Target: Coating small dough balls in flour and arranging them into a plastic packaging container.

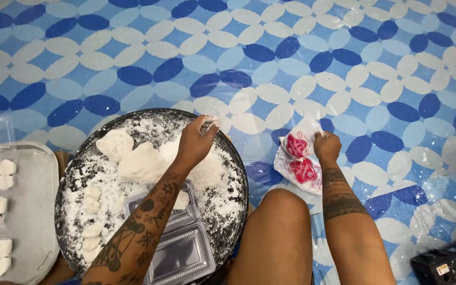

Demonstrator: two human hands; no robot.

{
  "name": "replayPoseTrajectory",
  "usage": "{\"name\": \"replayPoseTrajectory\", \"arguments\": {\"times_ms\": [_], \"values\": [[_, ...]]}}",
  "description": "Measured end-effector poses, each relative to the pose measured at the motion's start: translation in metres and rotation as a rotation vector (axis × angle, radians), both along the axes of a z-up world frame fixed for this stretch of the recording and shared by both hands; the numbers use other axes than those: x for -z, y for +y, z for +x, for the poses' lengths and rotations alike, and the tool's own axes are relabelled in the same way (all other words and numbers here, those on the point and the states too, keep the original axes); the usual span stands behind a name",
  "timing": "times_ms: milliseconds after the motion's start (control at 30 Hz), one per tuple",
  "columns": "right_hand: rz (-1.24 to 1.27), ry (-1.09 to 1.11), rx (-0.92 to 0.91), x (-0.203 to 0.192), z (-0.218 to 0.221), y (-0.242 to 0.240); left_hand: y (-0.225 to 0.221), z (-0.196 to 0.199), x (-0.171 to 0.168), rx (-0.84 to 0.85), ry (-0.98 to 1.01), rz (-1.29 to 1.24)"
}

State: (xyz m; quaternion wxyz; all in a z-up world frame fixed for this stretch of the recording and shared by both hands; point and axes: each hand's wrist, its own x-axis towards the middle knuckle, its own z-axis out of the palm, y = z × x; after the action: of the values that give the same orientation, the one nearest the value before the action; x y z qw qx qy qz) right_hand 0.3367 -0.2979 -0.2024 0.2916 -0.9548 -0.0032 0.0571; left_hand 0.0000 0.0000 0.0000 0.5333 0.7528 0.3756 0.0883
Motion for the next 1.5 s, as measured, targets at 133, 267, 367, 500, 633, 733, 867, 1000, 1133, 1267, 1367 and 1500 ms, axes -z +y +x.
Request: {"name": "replayPoseTrajectory", "arguments": {"times_ms": [133,267,367,500,633,733,867,1000,1133,1267,1367,1500], "values": [[-0.103,0.03,-0.086,-0.037,-0.012,0.002,-0.005,0.002,0.013,-0.02,-0.026,0.013],[-0.101,0.019,-0.156,-0.108,-0.061,0.021,-0.011,-0.004,0.02,-0.01,-0.033,0.014],[-0.088,0.02,-0.16,-0.138,-0.08,0.022,-0.012,-0.008,0.018,-0.003,-0.043,0.02],[-0.074,0.013,-0.179,-0.138,-0.074,0.005,-0.01,-0.018,0.011,0.001,-0.035,0.02],[-0.055,-0.015,-0.16,-0.151,-0.071,-0.002,-0.007,-0.034,-0.003,-0.001,-0.035,0.035],[-0.037,-0.016,-0.156,-0.155,-0.065,-0.008,0.0,-0.051,-0.006,-0.02,-0.055,0.043],[-0.049,-0.056,-0.166,-0.138,-0.055,-0.012,0.01,-0.082,-0.007,-0.042,-0.053,0.075],[0.063,-0.274,-0.335,-0.166,-0.103,0.04,-0.009,-0.116,-0.049,-0.091,-0.034,0.006],[0.161,-0.117,-0.542,-0.222,-0.225,0.115,0.002,-0.162,-0.032,-0.119,0.036,0.052],[0.16,0.128,-0.929,-0.231,-0.318,0.16,0.012,-0.22,-0.026,-0.098,0.131,0.089],[-0.117,0.253,-1.097,-0.221,-0.36,0.172,-0.002,-0.265,-0.026,-0.082,0.25,0.1],[-0.368,0.228,-1.078,-0.199,-0.389,0.168,-0.023,-0.295,0.002,-0.047,0.408,0.183]]}}
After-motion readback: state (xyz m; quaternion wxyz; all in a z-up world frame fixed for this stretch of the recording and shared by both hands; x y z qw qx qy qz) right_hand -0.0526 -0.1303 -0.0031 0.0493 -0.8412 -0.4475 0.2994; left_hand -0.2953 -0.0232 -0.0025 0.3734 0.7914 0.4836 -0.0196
